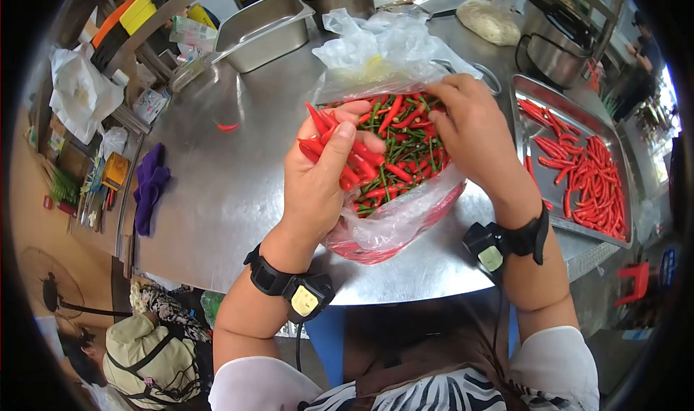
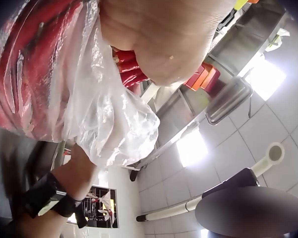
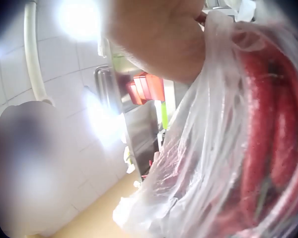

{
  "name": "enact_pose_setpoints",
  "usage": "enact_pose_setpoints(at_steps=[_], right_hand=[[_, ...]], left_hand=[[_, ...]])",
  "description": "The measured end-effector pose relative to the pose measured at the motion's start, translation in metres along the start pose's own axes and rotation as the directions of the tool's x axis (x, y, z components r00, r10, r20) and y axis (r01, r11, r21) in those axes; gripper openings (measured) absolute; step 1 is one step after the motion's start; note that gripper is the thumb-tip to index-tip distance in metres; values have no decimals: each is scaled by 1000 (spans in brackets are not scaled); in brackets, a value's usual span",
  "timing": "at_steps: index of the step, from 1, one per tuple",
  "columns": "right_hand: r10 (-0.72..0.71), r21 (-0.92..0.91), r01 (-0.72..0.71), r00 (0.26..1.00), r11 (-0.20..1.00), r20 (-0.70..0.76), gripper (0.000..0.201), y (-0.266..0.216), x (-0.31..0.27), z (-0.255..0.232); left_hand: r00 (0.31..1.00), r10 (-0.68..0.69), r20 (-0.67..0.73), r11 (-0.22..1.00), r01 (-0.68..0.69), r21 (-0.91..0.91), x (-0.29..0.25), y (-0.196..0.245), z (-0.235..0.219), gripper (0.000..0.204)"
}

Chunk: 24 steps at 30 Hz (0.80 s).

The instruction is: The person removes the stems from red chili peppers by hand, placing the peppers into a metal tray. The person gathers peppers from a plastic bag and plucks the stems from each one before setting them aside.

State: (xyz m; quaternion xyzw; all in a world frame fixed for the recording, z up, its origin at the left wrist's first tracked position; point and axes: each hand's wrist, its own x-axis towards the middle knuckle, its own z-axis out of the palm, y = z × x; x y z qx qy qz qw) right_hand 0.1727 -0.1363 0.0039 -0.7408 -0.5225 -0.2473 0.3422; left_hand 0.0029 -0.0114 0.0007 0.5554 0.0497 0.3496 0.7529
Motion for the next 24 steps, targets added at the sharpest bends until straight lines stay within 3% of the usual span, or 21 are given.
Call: enact_pose_setpoints(at_steps=[4,6,10,12,13,15,16,18,22,24], right_hand=[[52,-79,-40,987,996,155,13,2,-2,7],[-90,-63,94,994,994,66,13,-2,-3,11],[-187,23,189,981,982,-56,11,-11,5,9],[-78,453,104,994,885,-74,8,-23,5,5],[-81,457,105,994,884,-71,8,-27,3,5],[40,780,-172,982,601,186,9,-32,0,5],[41,780,-173,982,601,186,9,-33,-1,6],[102,819,-416,906,395,411,11,-33,-4,9],[136,860,-420,907,288,397,13,-40,-6,11],[163,861,-421,907,287,389,11,-39,-5,7]], left_hand=[[998,-59,-4,998,59,-37,1,-1,-5,13],[998,-60,10,998,59,32,2,-2,-6,15],[993,-109,-55,988,114,108,0,-2,-6,22],[988,-141,-62,985,146,90,0,0,-3,28],[988,-140,-68,985,146,89,-1,1,-2,28],[981,-191,39,975,185,121,1,2,-1,30],[981,-192,39,975,186,122,1,2,-1,30],[976,-214,40,951,198,238,1,3,0,30],[973,-231,9,925,217,311,1,5,1,29],[976,-213,34,959,202,198,2,0,-4,21]])
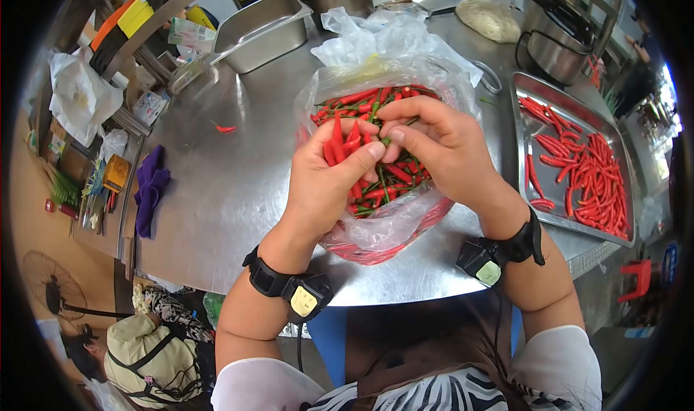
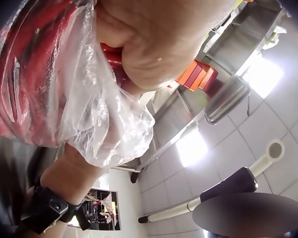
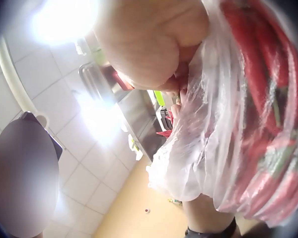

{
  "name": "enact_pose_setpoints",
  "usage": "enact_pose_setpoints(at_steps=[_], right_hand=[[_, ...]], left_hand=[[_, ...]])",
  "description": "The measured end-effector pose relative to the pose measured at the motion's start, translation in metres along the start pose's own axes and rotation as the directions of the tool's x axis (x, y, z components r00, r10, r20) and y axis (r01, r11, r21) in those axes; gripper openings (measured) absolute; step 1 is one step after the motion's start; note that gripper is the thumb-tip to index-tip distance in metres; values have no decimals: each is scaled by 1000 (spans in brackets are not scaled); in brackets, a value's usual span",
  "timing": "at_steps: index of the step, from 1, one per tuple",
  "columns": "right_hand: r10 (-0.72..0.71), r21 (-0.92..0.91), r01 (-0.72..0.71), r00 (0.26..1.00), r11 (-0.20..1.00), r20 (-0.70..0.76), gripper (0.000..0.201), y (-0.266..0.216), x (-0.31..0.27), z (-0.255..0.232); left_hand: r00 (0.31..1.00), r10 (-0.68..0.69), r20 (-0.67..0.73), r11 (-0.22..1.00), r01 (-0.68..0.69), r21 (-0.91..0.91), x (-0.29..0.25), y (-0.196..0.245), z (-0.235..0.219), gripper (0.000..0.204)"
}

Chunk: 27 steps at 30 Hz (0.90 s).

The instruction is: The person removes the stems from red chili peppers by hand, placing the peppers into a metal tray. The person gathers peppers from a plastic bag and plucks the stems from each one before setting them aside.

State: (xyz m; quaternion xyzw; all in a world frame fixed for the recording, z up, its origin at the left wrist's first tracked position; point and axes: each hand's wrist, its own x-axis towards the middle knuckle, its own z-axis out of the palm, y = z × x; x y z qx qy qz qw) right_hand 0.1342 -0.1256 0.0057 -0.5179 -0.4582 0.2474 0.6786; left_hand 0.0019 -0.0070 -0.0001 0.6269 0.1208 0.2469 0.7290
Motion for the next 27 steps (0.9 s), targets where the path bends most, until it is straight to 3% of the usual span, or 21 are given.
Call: enact_pose_setpoints(at_steps=[1,2,3,4,6,10,12,15,19,22,24,25,26,27], right_hand=[[-1,0,1,1000,1000,0,11,2,0,-4],[-174,-302,160,985,940,-18,13,5,2,-9],[-338,-575,287,941,766,18,17,6,3,-11],[-340,-575,288,940,765,19,17,4,3,-11],[-443,-731,421,878,538,180,22,-3,2,-9],[-441,-741,437,872,510,211,15,3,1,-4],[-349,-780,389,908,491,233,12,7,0,-9],[-375,-766,408,897,497,235,13,2,0,-6],[-323,-774,368,920,515,223,12,0,-4,0],[-421,-799,351,897,488,137,18,0,-2,1],[-458,-836,227,889,500,-32,22,-10,1,-6],[-474,-856,237,880,459,-11,26,-12,4,-16],[-473,-855,243,881,459,-4,26,-11,5,-21],[-392,-860,130,916,493,-87,24,-11,5,-25]], left_hand=[[1000,1,0,1000,-1,1,1,-1,-1,21],[999,30,-44,995,-34,-97,2,-2,-1,19],[994,54,-90,979,-71,-193,2,-2,-1,17],[994,56,-90,979,-72,-193,2,-1,-1,17],[995,36,-97,938,-66,-339,2,1,-2,15],[999,25,-38,913,-38,-406,3,3,-4,15],[999,30,-26,909,-38,-415,2,3,-3,16],[996,55,67,942,-29,-336,2,5,-5,15],[994,84,65,936,-56,-347,0,4,-3,13],[987,152,50,961,-135,-242,-3,3,3,12],[979,195,54,957,-178,-228,-2,0,4,12],[979,200,48,956,-184,-229,-2,-1,2,12],[980,198,-7,957,-195,-215,0,-1,-1,13],[979,195,-60,958,-203,-200,0,-1,-3,13]])
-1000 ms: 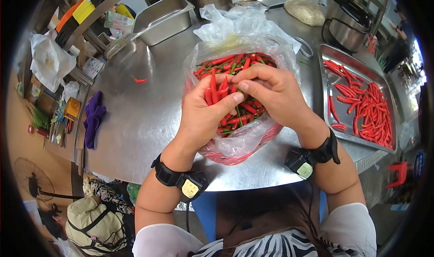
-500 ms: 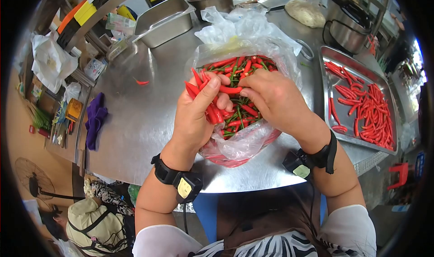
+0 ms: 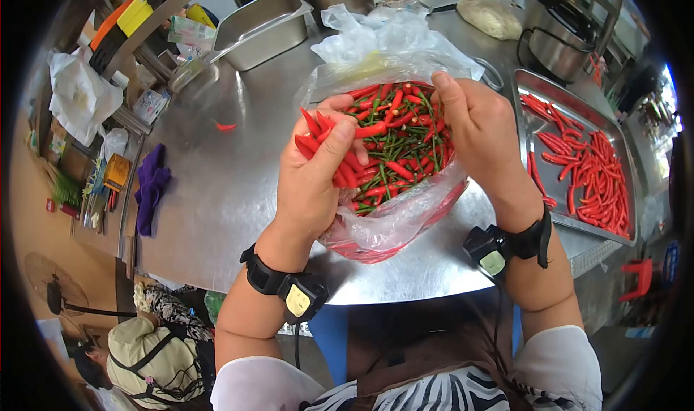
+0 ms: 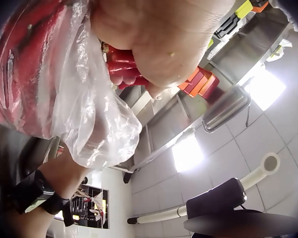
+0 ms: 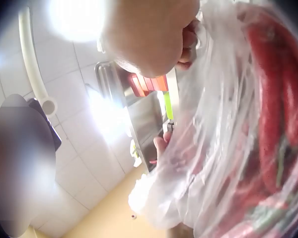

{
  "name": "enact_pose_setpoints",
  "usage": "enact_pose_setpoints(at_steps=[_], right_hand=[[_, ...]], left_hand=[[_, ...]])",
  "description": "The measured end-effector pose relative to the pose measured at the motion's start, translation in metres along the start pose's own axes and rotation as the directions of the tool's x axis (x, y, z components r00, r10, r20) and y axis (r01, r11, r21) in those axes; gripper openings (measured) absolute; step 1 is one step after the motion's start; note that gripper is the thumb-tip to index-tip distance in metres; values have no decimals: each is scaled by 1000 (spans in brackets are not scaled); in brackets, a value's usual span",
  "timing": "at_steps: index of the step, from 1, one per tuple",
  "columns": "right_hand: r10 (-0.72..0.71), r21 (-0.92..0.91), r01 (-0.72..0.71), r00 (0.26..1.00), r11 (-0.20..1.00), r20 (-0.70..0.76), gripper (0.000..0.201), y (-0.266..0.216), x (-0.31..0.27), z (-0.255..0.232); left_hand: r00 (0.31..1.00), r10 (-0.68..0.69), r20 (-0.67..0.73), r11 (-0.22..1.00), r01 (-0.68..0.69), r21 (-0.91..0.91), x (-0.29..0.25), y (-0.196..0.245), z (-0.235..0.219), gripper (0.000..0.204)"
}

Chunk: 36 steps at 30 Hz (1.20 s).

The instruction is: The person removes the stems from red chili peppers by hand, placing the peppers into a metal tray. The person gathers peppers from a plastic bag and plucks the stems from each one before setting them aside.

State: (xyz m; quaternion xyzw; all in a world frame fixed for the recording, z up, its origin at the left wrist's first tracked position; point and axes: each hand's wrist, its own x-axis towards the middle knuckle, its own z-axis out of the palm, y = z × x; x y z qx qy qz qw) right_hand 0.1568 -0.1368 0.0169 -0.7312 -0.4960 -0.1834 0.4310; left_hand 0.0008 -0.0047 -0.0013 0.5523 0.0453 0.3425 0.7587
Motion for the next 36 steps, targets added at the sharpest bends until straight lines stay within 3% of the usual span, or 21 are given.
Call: enact_pose_setpoints(at_steps=[1,3,5,6,8,12,14,15,17,18,20,26,32,36], right_hand=[[119,-25,-118,992,993,30,24,3,1,-1],[45,4,-46,998,999,36,19,14,0,8],[-196,87,193,980,977,31,16,22,-4,22],[-197,87,193,980,977,32,16,22,-5,21],[-233,-202,286,940,937,248,17,20,-10,21],[-116,-293,193,958,936,262,16,12,-8,18],[-317,-144,328,944,934,95,14,12,-4,19],[-319,-145,330,943,933,95,14,10,-3,20],[-326,188,314,945,931,33,13,3,-2,24],[-327,189,315,945,930,35,13,-2,-4,25],[-354,296,298,922,908,156,12,-12,-10,25],[-279,275,218,937,936,209,11,-7,-14,20],[-347,222,293,898,930,271,12,-7,-9,11],[-301,130,275,917,953,260,21,-11,-11,13]], left_hand=[[1000,0,-1,1000,0,1,0,1,-1,13],[1000,-4,-6,1000,4,8,1,1,0,15],[999,-22,-37,1000,21,-10,2,2,8,16],[997,-39,-71,999,37,-29,2,3,12,17],[998,-61,-28,996,59,-60,0,6,11,17],[992,-43,116,989,59,-136,3,-3,-4,13],[992,-72,106,993,81,-88,1,-2,-4,14],[990,-102,93,993,106,-42,0,-1,-4,16],[989,-146,29,989,146,14,-1,2,1,18],[982,-187,-39,979,190,69,-2,3,4,20],[982,-185,-46,976,189,105,-2,5,8,19],[990,-134,-41,981,138,137,-4,2,2,14],[998,-54,-34,995,57,86,-2,-1,2,13],[1000,20,-11,996,-19,89,-3,1,5,13]])
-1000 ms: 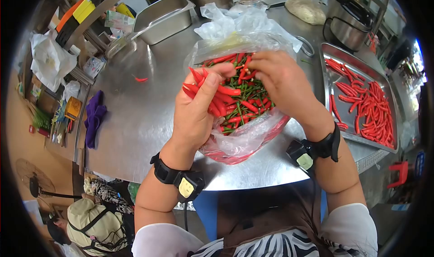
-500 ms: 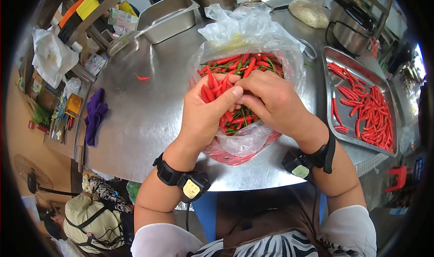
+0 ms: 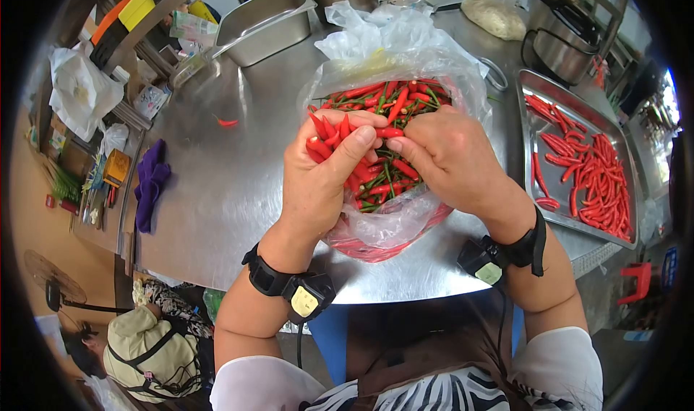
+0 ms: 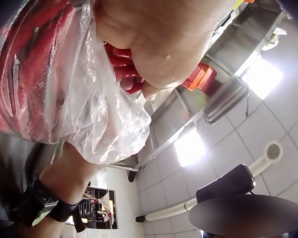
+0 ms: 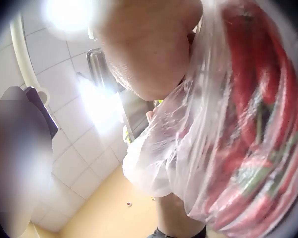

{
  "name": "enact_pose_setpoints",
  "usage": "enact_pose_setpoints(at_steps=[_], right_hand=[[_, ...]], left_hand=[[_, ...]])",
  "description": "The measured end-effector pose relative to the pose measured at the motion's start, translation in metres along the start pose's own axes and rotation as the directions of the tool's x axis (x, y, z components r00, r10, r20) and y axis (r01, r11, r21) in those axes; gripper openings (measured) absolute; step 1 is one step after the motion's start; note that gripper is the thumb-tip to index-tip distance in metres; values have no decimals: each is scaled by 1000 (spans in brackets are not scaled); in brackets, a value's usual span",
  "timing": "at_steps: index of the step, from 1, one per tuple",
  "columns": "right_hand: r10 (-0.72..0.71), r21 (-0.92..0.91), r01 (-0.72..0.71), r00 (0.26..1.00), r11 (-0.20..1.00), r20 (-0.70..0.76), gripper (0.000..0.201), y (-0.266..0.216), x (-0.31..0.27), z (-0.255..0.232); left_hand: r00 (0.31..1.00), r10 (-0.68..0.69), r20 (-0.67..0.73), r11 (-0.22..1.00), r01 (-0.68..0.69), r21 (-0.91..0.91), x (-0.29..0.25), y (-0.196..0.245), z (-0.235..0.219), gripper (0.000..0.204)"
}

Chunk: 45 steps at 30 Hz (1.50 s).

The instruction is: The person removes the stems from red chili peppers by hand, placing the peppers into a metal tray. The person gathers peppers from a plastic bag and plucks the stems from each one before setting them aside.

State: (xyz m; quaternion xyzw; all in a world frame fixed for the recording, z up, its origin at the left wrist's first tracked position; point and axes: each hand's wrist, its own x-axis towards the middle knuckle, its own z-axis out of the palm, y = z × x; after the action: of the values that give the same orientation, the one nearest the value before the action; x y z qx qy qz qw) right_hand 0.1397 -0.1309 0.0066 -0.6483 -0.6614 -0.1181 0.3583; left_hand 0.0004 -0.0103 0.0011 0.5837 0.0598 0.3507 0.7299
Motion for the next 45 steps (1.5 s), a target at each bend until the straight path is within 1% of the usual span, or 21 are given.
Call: enact_pose_setpoints(at_steps=[9,11,13,15,16,17,19,20,24,26,27,29,30,31,33,34,38,40,42,44,45], right_hand=[[271,99,-259,954,961,-129,31,-12,3,4],[450,144,-430,878,891,-165,35,-5,6,-4],[444,115,-431,886,895,-136,39,1,4,-10],[369,0,-373,917,928,150,38,-1,2,-16],[310,-19,-314,926,949,214,31,0,-1,-13],[312,-17,-316,926,949,214,31,1,-3,-9],[125,-37,-120,972,992,201,24,0,-5,-3],[187,-34,-185,939,982,290,20,-3,-5,-8],[177,25,-189,953,982,247,15,0,-6,-7],[183,214,-178,983,961,-2,14,3,-6,-2],[183,214,-178,983,961,-3,14,5,-5,1],[242,385,-152,950,910,-197,17,9,0,5],[481,709,-386,873,590,75,17,4,1,2],[479,708,-386,874,592,76,17,1,2,4],[453,805,-352,884,477,118,14,-4,2,10],[407,666,-375,906,645,117,12,-7,0,9],[299,615,-277,952,738,71,13,-12,0,13],[304,647,-308,945,698,122,14,-10,-1,11],[305,676,-338,937,655,173,15,-7,-2,9],[153,549,-195,981,813,123,17,-5,-3,8],[152,550,-195,981,812,123,17,-3,-2,9]], left_hand=[[982,183,49,979,-187,81,-4,-4,-2,9],[987,158,31,983,-161,94,-4,-2,-3,9],[990,138,6,985,-138,107,-1,-3,-4,9],[984,178,-7,984,-178,8,4,-9,-3,13],[984,178,-7,984,-178,10,4,-7,-2,13],[991,131,-33,991,-132,-32,3,-4,1,14],[996,76,-52,994,-80,-74,3,-3,2,15],[997,52,-49,993,-57,-108,3,-3,-1,15],[999,31,-22,993,-34,-116,3,-2,-2,12],[999,31,-10,993,-32,-112,2,-1,-3,11],[999,28,-41,996,-32,-83,1,0,-1,13],[997,28,-74,998,-32,-58,1,0,0,16],[998,-43,-55,998,41,-46,1,0,-1,21],[993,-114,-37,993,113,-34,1,0,-1,26],[988,-156,-22,988,156,8,0,0,1,27],[980,-201,-8,978,201,52,0,1,1,29],[971,-236,38,969,232,87,0,4,-3,28],[981,-180,-79,982,183,35,-1,3,0,25],[983,-161,-85,987,158,-37,2,-1,-5,23],[985,-130,-113,985,115,-128,4,-1,-7,22],[985,-130,-114,985,115,-128,4,0,-5,22]])
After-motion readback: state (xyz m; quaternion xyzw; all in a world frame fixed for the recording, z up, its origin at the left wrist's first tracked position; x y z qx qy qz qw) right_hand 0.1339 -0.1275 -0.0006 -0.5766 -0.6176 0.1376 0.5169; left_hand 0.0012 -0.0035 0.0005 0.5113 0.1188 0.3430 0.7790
